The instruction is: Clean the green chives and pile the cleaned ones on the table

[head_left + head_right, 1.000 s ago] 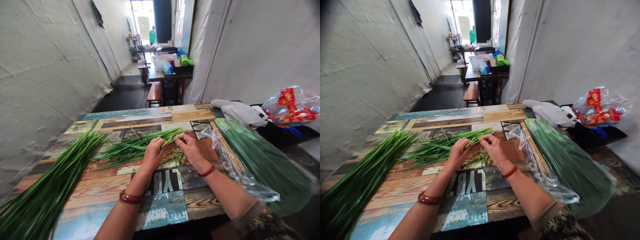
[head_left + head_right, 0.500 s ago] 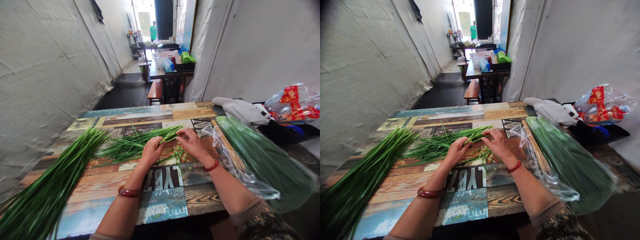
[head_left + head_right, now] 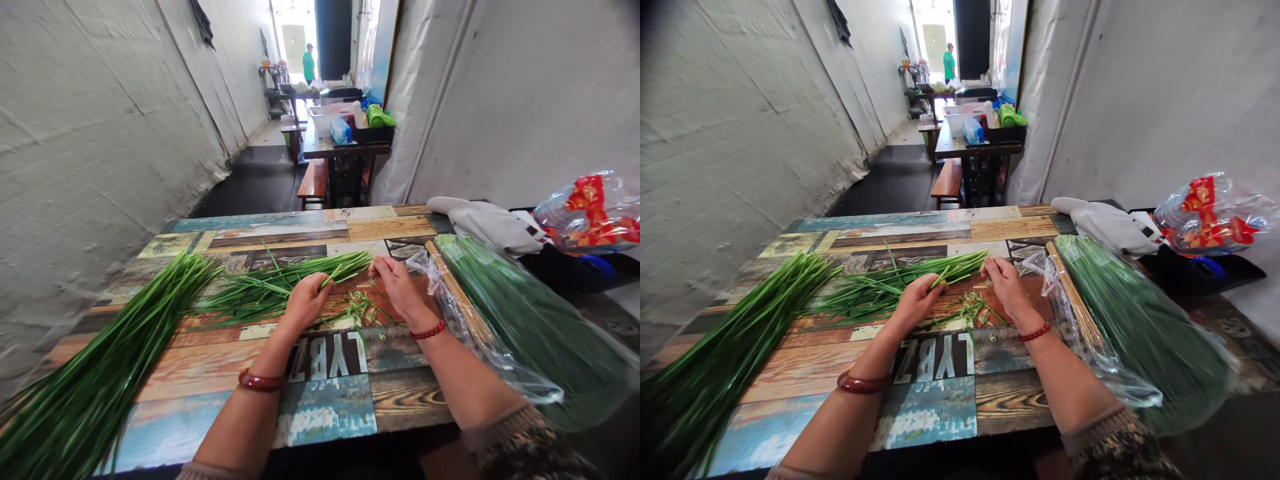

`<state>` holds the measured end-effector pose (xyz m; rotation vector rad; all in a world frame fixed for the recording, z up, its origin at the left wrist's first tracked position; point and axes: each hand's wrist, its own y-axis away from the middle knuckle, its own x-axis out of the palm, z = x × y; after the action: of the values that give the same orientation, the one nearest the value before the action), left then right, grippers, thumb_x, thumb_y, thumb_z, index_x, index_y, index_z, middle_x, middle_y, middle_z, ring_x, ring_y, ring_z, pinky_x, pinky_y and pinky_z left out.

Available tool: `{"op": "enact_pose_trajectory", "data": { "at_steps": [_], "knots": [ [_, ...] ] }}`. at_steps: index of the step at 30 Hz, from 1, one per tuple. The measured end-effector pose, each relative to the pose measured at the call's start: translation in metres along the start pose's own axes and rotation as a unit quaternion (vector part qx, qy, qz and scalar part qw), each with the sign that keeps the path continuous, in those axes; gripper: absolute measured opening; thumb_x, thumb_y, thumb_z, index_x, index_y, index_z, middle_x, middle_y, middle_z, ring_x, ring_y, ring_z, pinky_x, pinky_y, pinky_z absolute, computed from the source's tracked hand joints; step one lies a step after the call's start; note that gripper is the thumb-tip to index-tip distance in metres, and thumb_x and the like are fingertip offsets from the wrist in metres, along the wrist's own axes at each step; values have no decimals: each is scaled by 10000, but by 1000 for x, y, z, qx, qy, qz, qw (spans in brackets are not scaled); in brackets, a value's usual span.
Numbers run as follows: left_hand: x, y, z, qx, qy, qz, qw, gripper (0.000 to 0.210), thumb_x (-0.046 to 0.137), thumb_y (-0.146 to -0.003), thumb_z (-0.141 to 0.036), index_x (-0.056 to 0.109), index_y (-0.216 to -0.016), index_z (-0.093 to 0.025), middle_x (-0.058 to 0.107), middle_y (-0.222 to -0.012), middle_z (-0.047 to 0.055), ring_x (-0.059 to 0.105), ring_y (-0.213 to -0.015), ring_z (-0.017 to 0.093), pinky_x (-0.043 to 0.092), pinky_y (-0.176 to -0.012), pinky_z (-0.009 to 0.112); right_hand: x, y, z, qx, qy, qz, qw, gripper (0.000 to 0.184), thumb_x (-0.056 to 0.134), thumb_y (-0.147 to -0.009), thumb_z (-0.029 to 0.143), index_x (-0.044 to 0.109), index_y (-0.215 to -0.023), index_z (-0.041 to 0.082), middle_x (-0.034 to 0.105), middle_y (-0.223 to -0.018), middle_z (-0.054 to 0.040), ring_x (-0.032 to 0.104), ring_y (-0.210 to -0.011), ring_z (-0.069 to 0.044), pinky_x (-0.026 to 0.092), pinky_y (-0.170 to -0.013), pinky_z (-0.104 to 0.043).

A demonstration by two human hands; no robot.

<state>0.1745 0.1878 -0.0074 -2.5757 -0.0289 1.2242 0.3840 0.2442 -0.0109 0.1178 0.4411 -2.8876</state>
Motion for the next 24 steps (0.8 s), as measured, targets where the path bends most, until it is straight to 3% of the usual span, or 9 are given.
{"op": "enact_pose_trajectory", "data": {
  "at_steps": [4,6,8,10,12,15,18,21,24],
  "knots": [
    [-1,1,-1,8,-14,-19,1000,307,411,-930,-376,551,-724,-197,559,-704,4,516,-702,151,382,-663,263,-5,-1,8,-85,143,46,985,233,547,-862,354,567,-689,198,571,-731,-9,522,-731,-162,421,-730,-287],
    [-2,1,-2,15,-14,-32,999,246,478,-907,-396,590,-814,-198,613,-779,16,555,-761,161,402,-697,268,-6,-2,8,-111,165,25,980,125,605,-813,319,598,-787,197,609,-845,-28,548,-812,-178,435,-776,-301],
    [-3,1,-3,25,-16,-45,999,212,544,-876,-404,609,-892,-203,645,-848,26,580,-819,173,417,-735,275,-9,-4,4,-101,163,-7,981,147,582,-830,336,609,-807,193,614,-832,-26,559,-791,-177,446,-756,-303],
    [-4,2,-3,32,-32,-60,997,214,521,-894,-395,612,-868,-203,640,-824,28,579,-812,175,418,-735,277,-14,-8,-2,-82,164,-56,981,229,532,-866,363,601,-731,192,598,-741,-15,556,-723,-170,454,-715,-302],
    [-5,2,-3,28,-51,-78,995,271,438,-937,-375,602,-807,-201,614,-763,26,560,-768,171,413,-711,277,-20,-12,-8,-88,175,-91,976,256,519,-874,363,608,-705,192,629,-796,-40,583,-778,-184,472,-724,-310],
    [-7,1,-4,12,-57,-116,992,296,385,-958,-349,593,-813,-196,603,-784,37,552,-776,174,418,-721,284,-25,-16,-17,-115,212,-79,967,195,523,-865,311,664,-932,194,637,-1088,-99,598,-993,-214,503,-829,-346],
    [-8,1,-4,9,-27,-140,990,255,388,-956,-318,596,-878,-194,602,-852,47,564,-833,176,433,-767,288,-22,-17,-30,-125,267,-34,955,336,455,-893,249,603,-1190,194,609,-1216,-119,576,-1119,-229,468,-980,-412],
    [-7,1,-4,13,-4,-139,990,229,398,-953,-306,593,-905,-197,593,-869,44,569,-848,173,441,-782,287,-17,-17,-43,-136,334,-15,933,420,404,-906,203,538,-1304,180,575,-1313,-124,511,-1245,-243,391,-1082,-456],
    [-6,1,-4,9,4,-130,991,226,397,-957,-310,589,-916,-199,592,-881,43,571,-855,170,442,-794,289,-15,-18,-47,-144,372,-4,917,443,395,-910,178,519,-1336,174,583,-1318,-122,530,-1228,-243,415,-1059,-449]
  ]
}}
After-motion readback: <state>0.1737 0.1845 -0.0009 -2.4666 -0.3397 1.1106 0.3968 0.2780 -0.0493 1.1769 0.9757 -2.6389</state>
